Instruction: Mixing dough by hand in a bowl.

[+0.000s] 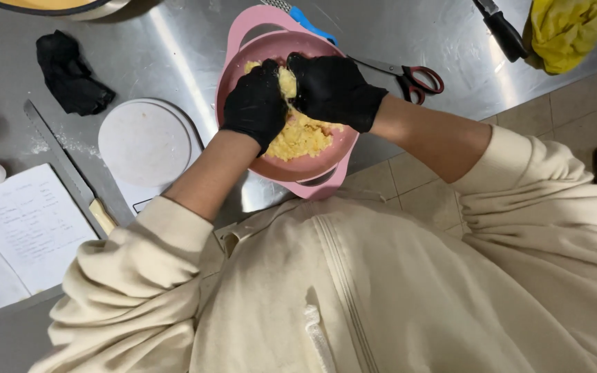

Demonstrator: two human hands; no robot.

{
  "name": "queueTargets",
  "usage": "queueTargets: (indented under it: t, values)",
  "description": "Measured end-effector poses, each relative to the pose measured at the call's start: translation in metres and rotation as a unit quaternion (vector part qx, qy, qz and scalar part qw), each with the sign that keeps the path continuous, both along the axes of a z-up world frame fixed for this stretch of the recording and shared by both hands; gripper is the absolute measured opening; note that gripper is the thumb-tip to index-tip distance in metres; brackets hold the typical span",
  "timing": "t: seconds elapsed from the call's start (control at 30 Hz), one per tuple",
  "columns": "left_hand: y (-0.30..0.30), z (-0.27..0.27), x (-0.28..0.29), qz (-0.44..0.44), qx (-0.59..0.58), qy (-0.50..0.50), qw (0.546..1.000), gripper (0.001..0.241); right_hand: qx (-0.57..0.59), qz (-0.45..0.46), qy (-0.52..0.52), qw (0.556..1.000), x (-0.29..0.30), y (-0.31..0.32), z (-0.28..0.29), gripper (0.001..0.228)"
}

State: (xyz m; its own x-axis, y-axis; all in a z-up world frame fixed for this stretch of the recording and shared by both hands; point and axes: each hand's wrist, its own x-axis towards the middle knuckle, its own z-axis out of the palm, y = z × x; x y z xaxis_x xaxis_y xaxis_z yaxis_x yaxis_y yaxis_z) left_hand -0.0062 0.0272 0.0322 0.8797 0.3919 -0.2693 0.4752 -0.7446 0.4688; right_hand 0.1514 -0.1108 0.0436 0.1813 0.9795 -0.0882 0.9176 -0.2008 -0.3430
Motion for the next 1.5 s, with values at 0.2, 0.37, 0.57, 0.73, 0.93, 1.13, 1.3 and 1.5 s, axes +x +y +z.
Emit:
queueTargets:
  t: [0.2,0.37,0.57,0.73,0.93,1.13,1.3,1.5]
  values:
    - [-0.002,0.0,-0.04,-0.148,0.139,0.05,0.978,0.077,-0.077,-0.003,0.358,0.93,-0.013,-0.043,0.001,0.067]
    - [-0.021,-0.089,-0.048,-0.169,0.246,0.032,0.954,0.049,-0.051,-0.042,0.581,0.811,0.004,-0.06,0.006,0.046]
    - [-0.014,-0.039,-0.045,-0.147,0.136,-0.011,0.98,0.034,0.0,0.061,0.037,0.997,-0.024,-0.026,0.018,0.073]
    - [-0.014,-0.045,-0.025,-0.097,0.242,-0.112,0.959,0.042,0.063,0.086,-0.114,0.988,-0.039,-0.02,-0.036,0.105]
    - [-0.019,-0.022,-0.005,-0.129,0.244,0.021,0.961,0.054,-0.168,0.059,-0.029,0.984,-0.046,0.011,0.024,0.075]
    - [-0.006,-0.004,-0.006,-0.123,0.018,0.156,0.98,0.038,-0.129,0.051,-0.006,0.99,-0.029,0.017,-0.025,0.061]
    - [0.001,-0.018,0.0,-0.103,0.005,0.161,0.981,0.034,-0.138,0.026,0.008,0.99,-0.024,0.018,-0.032,0.029]
    - [0.003,0.014,-0.001,0.025,-0.045,0.129,0.99,0.04,-0.086,-0.103,0.194,0.972,-0.011,0.004,-0.058,0.03]
